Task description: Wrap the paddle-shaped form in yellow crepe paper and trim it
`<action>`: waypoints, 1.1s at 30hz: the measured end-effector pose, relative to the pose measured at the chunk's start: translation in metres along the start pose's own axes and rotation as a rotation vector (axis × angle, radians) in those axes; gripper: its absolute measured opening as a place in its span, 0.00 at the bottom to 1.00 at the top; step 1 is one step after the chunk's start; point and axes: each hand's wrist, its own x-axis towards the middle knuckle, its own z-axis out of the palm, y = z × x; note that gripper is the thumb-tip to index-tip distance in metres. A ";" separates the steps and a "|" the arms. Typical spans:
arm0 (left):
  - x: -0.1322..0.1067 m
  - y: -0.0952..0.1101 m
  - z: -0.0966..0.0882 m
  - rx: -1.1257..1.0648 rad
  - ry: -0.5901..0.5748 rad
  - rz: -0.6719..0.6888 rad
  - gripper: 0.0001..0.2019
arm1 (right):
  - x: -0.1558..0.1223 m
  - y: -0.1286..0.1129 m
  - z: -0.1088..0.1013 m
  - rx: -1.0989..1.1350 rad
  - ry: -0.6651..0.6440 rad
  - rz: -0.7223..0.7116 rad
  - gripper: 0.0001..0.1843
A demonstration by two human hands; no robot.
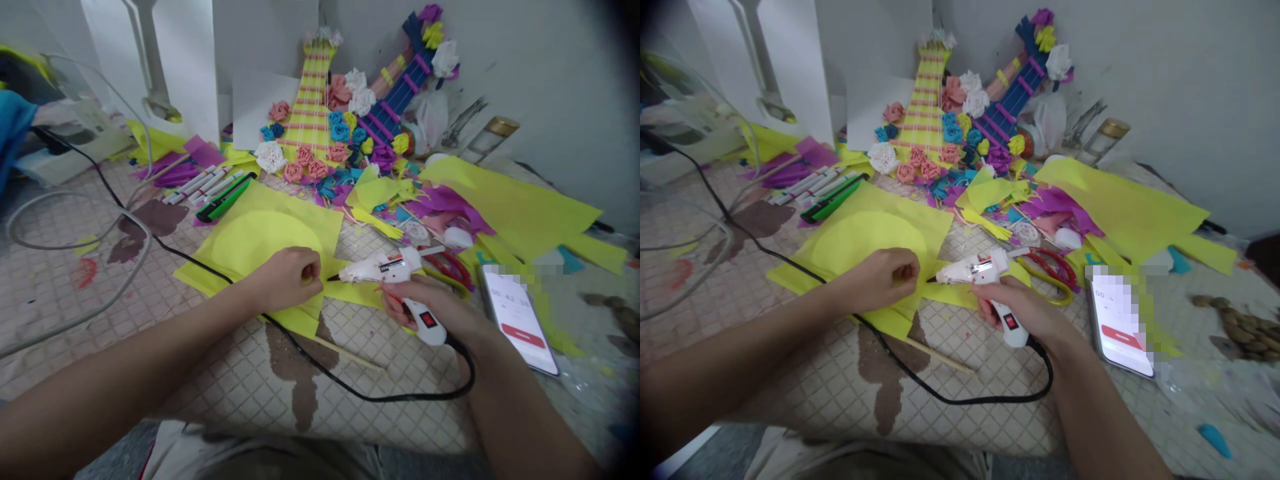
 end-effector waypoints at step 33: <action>0.000 -0.002 0.002 -0.006 0.008 0.005 0.03 | -0.002 -0.001 0.000 -0.021 0.047 0.031 0.20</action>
